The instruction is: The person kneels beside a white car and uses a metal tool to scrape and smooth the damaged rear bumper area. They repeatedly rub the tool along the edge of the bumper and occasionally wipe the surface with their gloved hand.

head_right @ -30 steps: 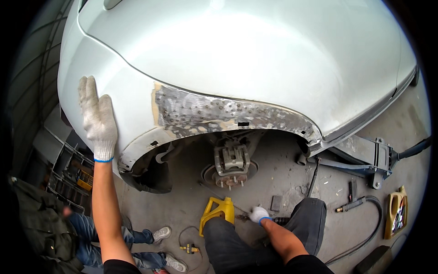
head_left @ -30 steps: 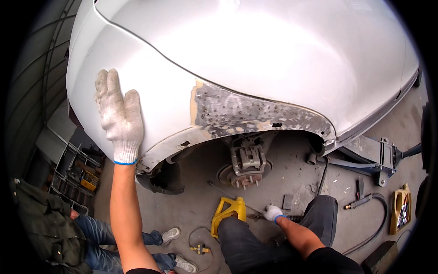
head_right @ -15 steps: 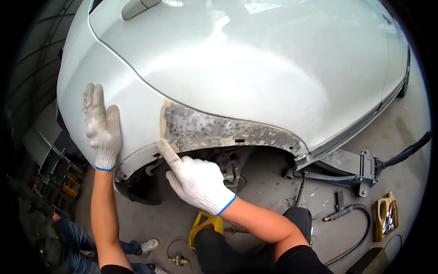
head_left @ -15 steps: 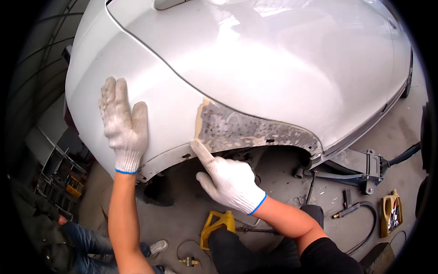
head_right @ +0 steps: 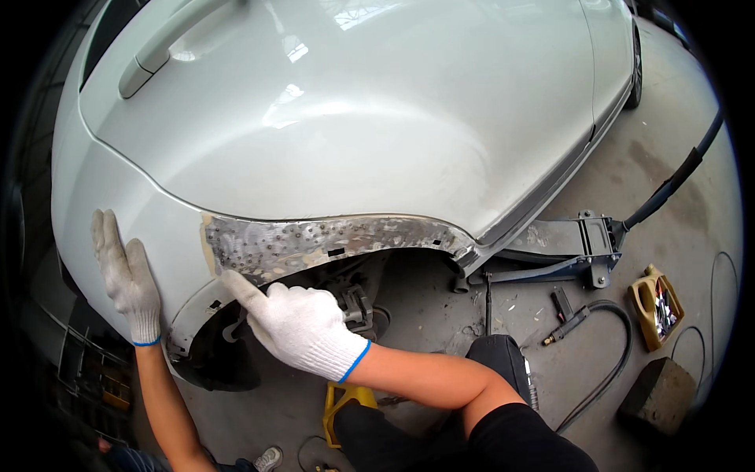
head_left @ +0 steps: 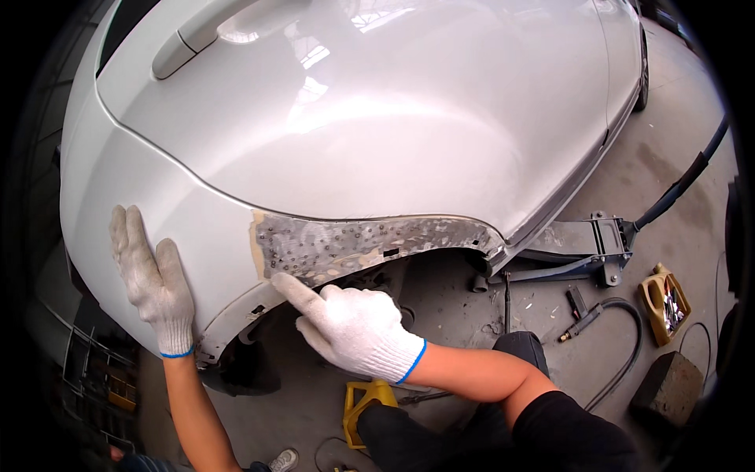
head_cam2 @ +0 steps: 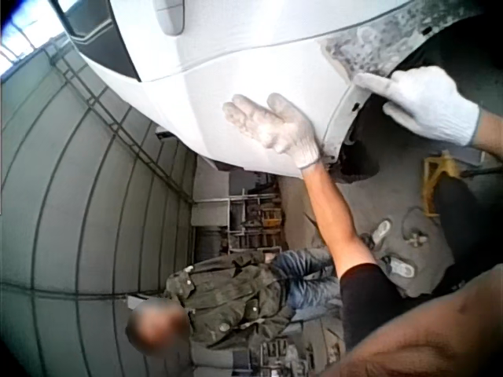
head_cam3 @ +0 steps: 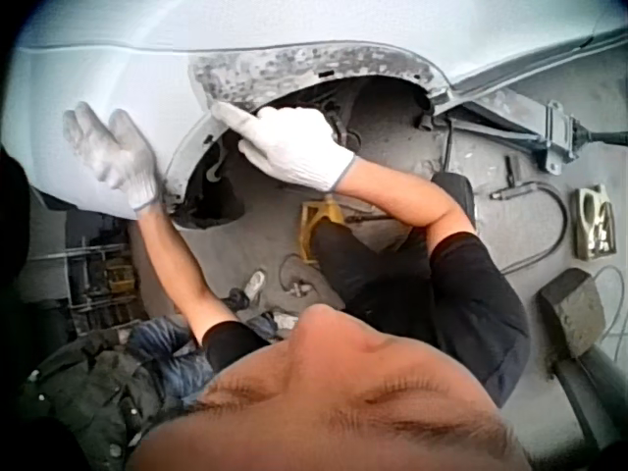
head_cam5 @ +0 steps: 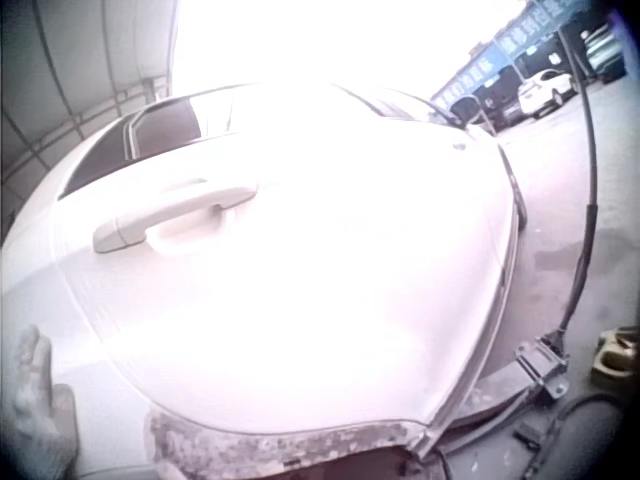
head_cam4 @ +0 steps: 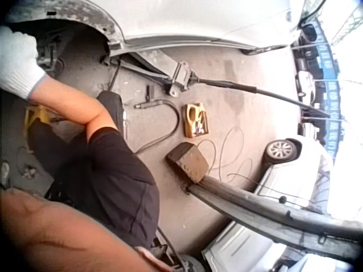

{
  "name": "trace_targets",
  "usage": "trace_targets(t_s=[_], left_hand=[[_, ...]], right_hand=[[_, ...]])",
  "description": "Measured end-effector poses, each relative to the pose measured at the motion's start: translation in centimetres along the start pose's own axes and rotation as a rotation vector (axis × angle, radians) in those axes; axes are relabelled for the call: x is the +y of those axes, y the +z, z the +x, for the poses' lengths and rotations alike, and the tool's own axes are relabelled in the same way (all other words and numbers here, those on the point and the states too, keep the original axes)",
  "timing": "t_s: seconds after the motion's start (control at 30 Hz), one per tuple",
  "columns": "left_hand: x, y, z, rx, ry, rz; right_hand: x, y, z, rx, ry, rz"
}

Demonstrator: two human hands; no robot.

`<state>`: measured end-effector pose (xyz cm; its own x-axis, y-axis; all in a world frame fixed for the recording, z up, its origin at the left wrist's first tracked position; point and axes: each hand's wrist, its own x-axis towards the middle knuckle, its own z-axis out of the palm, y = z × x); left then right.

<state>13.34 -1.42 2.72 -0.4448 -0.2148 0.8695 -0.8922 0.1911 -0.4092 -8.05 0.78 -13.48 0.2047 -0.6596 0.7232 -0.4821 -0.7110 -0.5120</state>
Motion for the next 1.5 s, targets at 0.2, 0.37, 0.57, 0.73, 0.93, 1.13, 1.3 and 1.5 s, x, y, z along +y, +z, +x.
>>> trace_targets(t_s=[0.2, 0.37, 0.57, 0.73, 0.93, 1.13, 1.3, 1.5], left_hand=[[0.2, 0.2, -0.1, -0.015, -0.012, -0.007], [-0.1, 0.0, -0.2, -0.053, -0.029, 0.020], [0.2, 0.0, 0.0, -0.047, -0.002, 0.029], [0.3, -0.3, 0.1, -0.048, 0.012, 0.059], [-0.1, -0.1, -0.2, -0.018, 0.022, 0.025], [0.5, -0.2, 0.1, -0.015, -0.006, 0.016], [-0.2, 0.3, -0.1, -0.003, 0.011, 0.015], [-0.4, 0.1, -0.4, -0.022, -0.025, 0.022]], right_hand=[[2.1, -1.3, -1.6, -0.024, 0.198, 0.082], [3.7, -1.5, -2.6, 0.101, 0.244, 0.101], [5.3, -1.7, -3.5, 0.153, 0.297, 0.070], [6.1, -2.3, -4.4, 0.272, 0.343, 0.097], [6.8, -0.9, -5.9, 0.433, 0.437, 0.209], [5.8, -0.6, -4.4, 0.476, -0.085, 0.201], [7.9, 0.9, -6.3, 0.556, 0.246, 0.179], [13.7, 7.3, -18.5, -0.089, 0.575, 0.037]])
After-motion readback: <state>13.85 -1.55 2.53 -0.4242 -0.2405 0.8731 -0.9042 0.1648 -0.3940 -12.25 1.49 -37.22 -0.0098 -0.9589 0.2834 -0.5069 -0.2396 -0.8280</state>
